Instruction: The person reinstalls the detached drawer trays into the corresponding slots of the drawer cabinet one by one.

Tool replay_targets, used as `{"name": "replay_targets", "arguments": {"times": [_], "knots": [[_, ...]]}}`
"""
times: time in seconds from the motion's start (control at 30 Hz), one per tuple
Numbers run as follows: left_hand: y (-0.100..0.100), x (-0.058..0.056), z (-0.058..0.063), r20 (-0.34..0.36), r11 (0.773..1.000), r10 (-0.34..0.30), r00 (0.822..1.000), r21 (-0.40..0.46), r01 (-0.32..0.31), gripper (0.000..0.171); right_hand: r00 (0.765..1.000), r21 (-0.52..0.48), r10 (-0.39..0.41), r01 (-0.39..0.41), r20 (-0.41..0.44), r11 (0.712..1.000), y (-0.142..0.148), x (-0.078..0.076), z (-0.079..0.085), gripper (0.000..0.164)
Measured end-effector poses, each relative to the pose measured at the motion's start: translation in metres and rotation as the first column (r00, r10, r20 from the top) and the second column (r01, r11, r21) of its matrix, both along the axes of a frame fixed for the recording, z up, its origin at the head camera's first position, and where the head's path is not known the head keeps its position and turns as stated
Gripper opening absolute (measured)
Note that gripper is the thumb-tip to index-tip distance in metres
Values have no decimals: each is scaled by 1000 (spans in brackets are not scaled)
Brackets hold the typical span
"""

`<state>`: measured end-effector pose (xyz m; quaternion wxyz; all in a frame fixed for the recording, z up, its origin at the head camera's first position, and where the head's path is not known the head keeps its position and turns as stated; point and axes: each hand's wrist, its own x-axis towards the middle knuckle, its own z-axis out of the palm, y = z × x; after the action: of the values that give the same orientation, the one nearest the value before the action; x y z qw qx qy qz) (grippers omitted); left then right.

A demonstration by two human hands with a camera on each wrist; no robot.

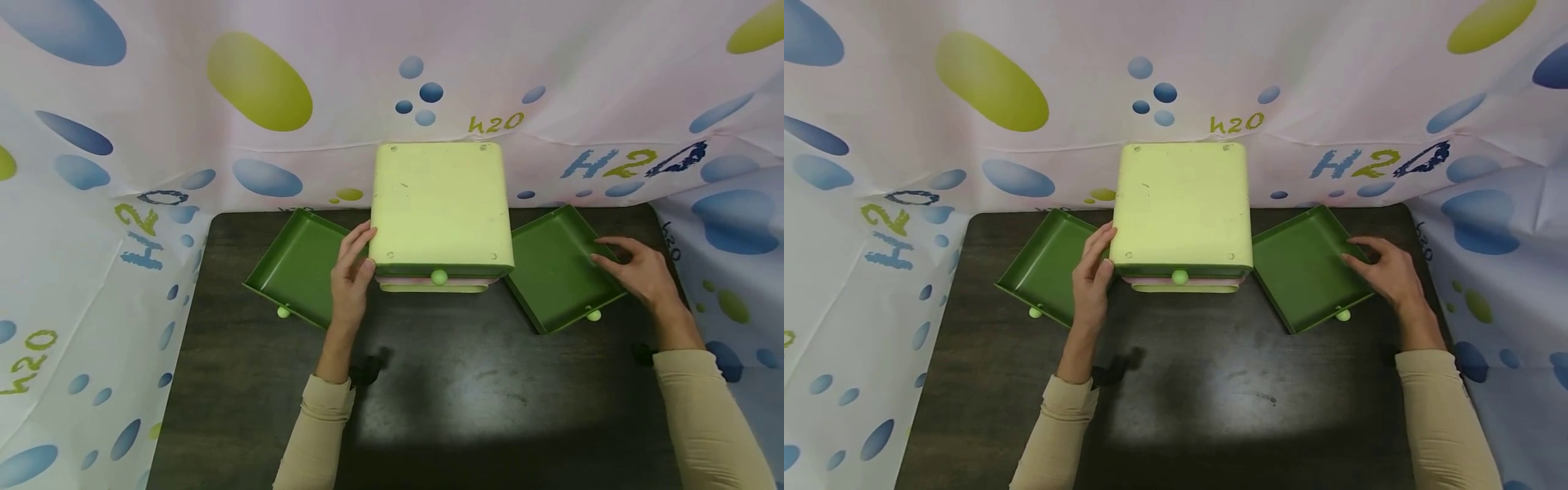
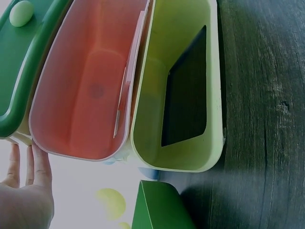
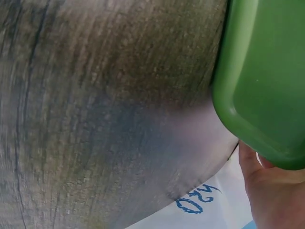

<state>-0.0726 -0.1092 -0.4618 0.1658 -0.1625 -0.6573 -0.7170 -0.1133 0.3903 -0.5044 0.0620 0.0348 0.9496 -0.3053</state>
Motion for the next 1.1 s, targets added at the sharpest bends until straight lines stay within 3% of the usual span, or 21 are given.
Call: {"name": "replay_targets", "arguments": {"times": [0.43,0.7,1.1], "knots": [[0,0,2,-3,1000,-16,1000,21,16,70,996,1,-70,70,53,998,0,3,-4,64],[0,0,1,12,1000,-25,1000,5,25,69,995,39,-59,56,78,998,5,4,-4,59],[-2,-1,0,10,1000,-13,1000,21,13,69,992,-32,-48,52,119,998,3,5,-6,57]]}}
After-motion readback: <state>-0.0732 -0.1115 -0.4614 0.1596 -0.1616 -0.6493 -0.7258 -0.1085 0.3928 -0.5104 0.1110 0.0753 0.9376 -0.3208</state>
